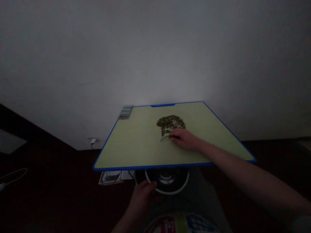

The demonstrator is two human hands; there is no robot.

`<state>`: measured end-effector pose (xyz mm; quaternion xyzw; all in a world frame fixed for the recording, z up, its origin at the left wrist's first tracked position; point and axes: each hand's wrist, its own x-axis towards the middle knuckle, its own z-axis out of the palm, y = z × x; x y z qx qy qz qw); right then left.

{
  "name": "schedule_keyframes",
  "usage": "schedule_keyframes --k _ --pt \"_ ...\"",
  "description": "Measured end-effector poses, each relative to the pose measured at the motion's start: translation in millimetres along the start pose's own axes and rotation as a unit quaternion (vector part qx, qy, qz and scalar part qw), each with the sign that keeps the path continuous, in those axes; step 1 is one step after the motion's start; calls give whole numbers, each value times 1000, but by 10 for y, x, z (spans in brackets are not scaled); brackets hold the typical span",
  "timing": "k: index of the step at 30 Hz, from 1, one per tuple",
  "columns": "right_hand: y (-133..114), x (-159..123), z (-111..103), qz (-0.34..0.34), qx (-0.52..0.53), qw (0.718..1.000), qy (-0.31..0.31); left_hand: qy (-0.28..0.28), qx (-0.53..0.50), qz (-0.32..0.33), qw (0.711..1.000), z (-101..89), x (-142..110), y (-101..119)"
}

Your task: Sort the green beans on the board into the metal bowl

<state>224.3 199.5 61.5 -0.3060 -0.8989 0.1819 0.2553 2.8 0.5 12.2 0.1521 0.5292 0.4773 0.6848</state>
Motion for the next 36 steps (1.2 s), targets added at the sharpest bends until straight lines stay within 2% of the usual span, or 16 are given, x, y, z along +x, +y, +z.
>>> schedule_keyframes --k 14,23,36 --pt "-378 -195 9 52 27 998 -40 -12 -23 -4 1000 -21 15 -10" --pt "-498 -241 58 26 38 997 -56 -28 -18 0 999 -58 50 -28" --pt "-639 -374 63 22 60 996 -68 6 -27 -6 1000 0 9 15"
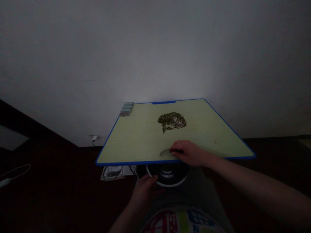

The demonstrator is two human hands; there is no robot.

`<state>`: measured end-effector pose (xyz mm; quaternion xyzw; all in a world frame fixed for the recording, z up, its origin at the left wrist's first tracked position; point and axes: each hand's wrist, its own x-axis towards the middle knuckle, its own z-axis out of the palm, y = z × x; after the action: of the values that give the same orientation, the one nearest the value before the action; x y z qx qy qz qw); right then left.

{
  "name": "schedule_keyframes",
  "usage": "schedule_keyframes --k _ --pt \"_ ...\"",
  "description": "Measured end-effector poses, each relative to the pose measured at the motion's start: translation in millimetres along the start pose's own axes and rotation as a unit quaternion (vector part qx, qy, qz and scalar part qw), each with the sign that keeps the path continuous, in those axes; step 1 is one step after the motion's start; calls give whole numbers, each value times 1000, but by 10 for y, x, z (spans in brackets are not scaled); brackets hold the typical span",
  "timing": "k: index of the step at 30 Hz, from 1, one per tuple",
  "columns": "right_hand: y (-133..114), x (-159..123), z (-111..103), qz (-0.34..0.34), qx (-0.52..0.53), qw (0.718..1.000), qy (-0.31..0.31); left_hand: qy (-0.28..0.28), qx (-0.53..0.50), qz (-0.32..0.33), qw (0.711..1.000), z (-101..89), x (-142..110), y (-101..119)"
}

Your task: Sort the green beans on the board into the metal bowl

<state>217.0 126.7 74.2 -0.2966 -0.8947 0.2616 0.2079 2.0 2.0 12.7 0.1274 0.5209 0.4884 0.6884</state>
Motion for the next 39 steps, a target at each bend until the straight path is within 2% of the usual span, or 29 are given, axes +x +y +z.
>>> schedule_keyframes --k 28,33,36,39 --pt "-115 -174 41 -42 12 999 -23 -27 7 1 1000 14 -8 14" --pt "-24 -171 -43 -4 46 999 19 -13 14 0 1000 50 -18 39" --pt "103 -175 -51 52 95 993 40 -32 22 -4 999 49 2 -1" --pt "237 -178 -37 122 190 971 73 -54 32 -8 998 60 40 -114"
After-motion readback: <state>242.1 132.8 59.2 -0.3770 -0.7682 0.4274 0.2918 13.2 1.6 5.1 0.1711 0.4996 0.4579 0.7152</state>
